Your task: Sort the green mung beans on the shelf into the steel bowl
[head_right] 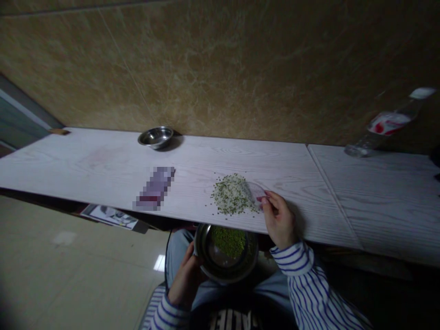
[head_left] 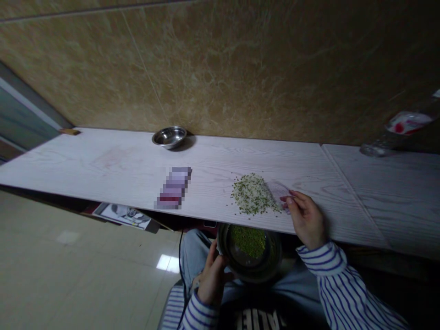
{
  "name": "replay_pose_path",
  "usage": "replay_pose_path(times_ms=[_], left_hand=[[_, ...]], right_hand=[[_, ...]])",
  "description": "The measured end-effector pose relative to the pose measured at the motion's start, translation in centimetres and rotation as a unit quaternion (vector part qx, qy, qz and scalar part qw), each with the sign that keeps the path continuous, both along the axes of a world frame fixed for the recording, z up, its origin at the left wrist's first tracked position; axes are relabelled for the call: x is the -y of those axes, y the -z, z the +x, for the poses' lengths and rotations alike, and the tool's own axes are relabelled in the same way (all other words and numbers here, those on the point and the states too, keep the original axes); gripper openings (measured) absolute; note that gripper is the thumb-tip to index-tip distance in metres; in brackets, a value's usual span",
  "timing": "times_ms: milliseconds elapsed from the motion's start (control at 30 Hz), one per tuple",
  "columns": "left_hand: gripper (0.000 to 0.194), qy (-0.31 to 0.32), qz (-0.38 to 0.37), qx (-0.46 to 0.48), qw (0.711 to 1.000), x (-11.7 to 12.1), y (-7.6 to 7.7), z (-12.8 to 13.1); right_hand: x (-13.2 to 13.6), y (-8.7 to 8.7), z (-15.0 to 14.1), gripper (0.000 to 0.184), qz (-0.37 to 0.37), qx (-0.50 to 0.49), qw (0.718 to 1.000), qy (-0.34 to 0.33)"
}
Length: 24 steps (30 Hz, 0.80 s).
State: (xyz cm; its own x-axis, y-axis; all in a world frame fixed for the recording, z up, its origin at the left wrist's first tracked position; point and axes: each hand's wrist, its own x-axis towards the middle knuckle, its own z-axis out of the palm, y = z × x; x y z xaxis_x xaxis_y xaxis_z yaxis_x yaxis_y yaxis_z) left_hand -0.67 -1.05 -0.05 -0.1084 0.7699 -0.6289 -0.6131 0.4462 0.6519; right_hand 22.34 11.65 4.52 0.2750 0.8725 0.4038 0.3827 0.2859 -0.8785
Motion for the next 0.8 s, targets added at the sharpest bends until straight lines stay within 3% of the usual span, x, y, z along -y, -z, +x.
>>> replay_pose_path(times_ms=[500, 800], left_hand=[[0.075, 0.024, 0.015, -0.025, 0.999, 0.9, -0.2, -0.5], [0.072, 0.026, 0.033, -0.042, 0.998, 1.4, -0.6, -0.9]], right_hand=[[-0.2, -0.3, 0.1, 0.043, -0.004, -0.024, 0.998, -0.053], [1.6, -0.7, -1.2, 0.027, 0.046, 0.103, 0.990, -0.087]])
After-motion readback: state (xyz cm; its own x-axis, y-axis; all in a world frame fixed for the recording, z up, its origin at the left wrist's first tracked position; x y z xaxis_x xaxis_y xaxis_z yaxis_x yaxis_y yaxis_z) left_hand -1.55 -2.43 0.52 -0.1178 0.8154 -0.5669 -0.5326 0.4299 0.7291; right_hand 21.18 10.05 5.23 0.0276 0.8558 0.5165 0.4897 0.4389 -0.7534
